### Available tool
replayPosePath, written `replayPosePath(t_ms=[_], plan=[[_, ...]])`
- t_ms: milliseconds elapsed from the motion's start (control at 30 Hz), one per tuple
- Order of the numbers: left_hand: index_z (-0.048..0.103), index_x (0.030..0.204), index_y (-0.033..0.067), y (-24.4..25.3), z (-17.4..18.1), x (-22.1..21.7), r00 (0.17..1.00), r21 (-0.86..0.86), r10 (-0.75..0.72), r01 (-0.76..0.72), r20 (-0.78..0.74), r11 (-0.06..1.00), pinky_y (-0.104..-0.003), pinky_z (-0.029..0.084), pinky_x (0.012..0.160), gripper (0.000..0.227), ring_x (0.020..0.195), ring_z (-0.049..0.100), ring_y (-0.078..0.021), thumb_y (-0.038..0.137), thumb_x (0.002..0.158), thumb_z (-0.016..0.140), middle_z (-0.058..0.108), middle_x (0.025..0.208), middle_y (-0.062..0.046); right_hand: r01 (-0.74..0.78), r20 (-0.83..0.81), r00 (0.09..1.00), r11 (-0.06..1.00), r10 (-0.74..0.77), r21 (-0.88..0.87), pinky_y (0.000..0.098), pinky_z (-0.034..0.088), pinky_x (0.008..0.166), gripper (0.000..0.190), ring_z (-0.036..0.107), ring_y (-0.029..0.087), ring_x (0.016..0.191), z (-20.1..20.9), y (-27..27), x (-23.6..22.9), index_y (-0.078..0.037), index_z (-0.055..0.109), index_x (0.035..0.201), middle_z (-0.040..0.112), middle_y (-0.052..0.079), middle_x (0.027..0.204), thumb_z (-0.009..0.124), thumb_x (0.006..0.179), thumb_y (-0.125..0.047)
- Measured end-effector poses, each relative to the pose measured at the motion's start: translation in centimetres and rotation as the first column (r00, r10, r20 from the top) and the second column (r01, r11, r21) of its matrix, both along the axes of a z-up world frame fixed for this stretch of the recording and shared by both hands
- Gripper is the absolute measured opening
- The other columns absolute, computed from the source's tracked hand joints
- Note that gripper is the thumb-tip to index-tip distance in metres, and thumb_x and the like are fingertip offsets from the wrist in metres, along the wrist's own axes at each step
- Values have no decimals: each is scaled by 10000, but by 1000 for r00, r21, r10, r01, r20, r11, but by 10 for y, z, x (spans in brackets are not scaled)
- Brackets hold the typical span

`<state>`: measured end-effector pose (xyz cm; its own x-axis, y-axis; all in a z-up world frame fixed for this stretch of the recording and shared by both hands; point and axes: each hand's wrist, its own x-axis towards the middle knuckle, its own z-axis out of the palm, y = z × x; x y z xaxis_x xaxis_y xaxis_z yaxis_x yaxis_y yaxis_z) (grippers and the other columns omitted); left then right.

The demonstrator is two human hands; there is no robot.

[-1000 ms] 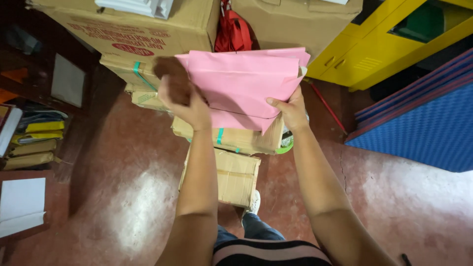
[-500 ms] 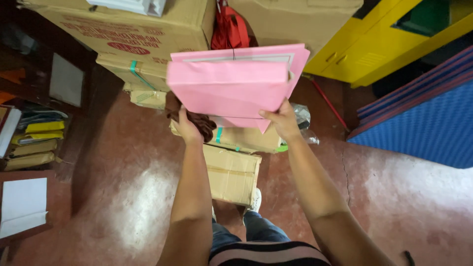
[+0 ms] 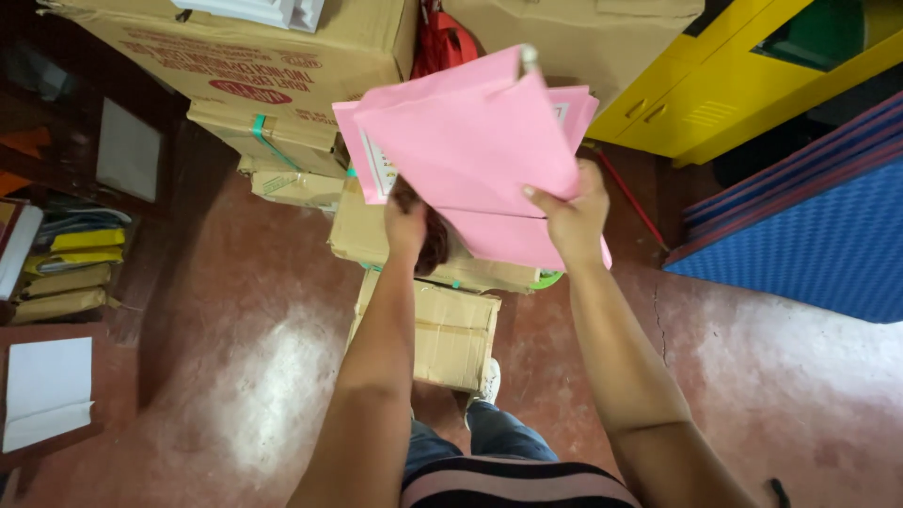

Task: Wiping and organizing folders and boxes in a storage area.

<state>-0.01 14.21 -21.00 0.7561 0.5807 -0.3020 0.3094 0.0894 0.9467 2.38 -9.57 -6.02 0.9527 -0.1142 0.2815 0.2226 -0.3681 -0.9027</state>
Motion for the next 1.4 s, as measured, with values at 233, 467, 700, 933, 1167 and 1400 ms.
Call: replayPosePath(t_ms=[233, 467, 700, 933, 1167, 1400], plan=[[233, 1659, 297, -17, -50, -12, 804, 491, -404, 588, -435, 642, -634, 242, 1210, 1062, 1585, 117, -352, 207, 774, 813, 68, 1744, -65, 75, -28, 997, 996, -73, 58, 362, 439, 782, 474, 580, 231, 841, 2, -48, -2, -75, 618, 1080, 579, 90, 915, 931, 726, -107], [446, 1555, 66, -64, -62, 19, 858, 143, -386, 358, 339, 923, -462, 341, 1224, 963, 1435, 442, -390, -122, 634, 652, 481, 1530, -231, 71, -26, 997, 982, -68, 174, 346, 450, 781, 479, 527, 187, 836, -25, -96, -12, -47, 562, 1115, 533, 60, 925, 899, 777, -89], [526, 1507, 160, -98, -81, 42, 931, -342, -304, 357, 200, 869, -388, 625, 664, 960, 945, 703, -250, 12, 636, 901, 638, 1309, -193, 68, -66, 996, 972, -54, 225, 307, 463, 832, 445, 529, 126, 877, -40, -129, -34, -61, 502, 1136, 501, 28, 938, 855, 866, -88], [498, 1468, 82, -106, 49, -12, 873, -112, -478, 487, 93, 866, -496, 448, 1126, 870, 1361, 548, -364, 326, 743, 913, 597, 1422, -222, 140, -133, 986, 941, -103, 308, 288, 462, 791, 436, 535, 134, 865, -8, -119, -18, -31, 527, 1165, 527, 21, 962, 840, 870, -100], [686, 1245, 138, -102, 83, -49, 948, -318, -259, 307, 184, 897, -394, 549, 893, 609, 995, 677, -215, 346, 735, 947, 716, 1072, -81, -60, -350, 935, 998, 52, -11, 353, 485, 705, 449, 606, 187, 808, 26, -138, 15, -21, 609, 1135, 600, 68, 895, 844, 862, -289], [644, 1274, 17, -113, 71, -79, 957, -724, 74, 159, 279, 672, -457, 572, 910, 585, 962, 724, -285, 297, 814, 872, 719, 1060, -143, -610, -261, 751, 789, 607, 79, 503, 410, 1128, 1025, 425, 329, 1448, 140, -111, -35, -154, 224, 1646, 281, 163, 1680, 750, 780, 7]])
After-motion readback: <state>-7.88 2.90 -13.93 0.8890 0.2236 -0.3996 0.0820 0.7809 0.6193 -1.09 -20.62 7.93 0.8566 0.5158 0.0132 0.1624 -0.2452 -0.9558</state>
